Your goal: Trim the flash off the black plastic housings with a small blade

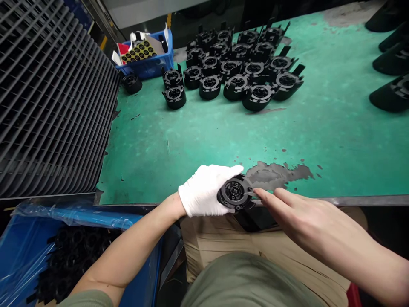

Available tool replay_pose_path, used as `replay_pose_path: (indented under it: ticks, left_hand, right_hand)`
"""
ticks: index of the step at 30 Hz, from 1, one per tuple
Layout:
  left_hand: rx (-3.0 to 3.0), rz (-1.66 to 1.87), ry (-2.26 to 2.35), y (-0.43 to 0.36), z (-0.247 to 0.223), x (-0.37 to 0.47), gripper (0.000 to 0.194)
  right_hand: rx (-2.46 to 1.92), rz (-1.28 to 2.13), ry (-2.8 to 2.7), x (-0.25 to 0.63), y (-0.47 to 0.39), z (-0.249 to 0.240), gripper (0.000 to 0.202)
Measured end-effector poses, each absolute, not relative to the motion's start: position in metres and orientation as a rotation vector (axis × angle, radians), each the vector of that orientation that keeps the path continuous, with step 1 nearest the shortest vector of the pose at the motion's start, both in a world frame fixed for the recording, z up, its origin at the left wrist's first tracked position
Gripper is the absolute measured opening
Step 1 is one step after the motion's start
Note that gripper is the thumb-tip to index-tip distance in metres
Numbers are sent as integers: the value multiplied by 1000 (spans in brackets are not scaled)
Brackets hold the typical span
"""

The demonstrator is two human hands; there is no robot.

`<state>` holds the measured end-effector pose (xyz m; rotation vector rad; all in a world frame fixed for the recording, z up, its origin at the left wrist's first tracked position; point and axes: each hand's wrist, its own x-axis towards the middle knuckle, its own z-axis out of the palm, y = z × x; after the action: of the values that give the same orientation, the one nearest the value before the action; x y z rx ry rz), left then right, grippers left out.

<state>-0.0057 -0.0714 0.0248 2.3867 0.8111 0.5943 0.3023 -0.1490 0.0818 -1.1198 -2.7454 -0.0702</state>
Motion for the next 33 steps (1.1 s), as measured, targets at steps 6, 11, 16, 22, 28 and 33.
replay_pose_path:
  ticks: [6,11,16,22,28,33]
  left_hand:
    - [2416,635,797,-72,26,-3,85]
    - [2371,569,833,-71,33,0,82]
    - [2355,570,821,-69,36,-1,76]
    - [2338,533,849,-68,38,1,73]
    - [2307,524,847,-69,37,2,71]
    - [2294,886,973,-76,7,-3,108]
  right_hand:
    - [-1153,-239,-2786,290,-164,91,69]
    - [-1123,-177,-2773,297,-156,90,56]
    - [-1139,-219,-2774,302,-154,84,56]
    - [-1113,-358,-2804,288,-158,96,67]
    - [-1035,-250,-2831,292,-149,94,60]
    - [-1207,196,-2507,311,-143,79,29]
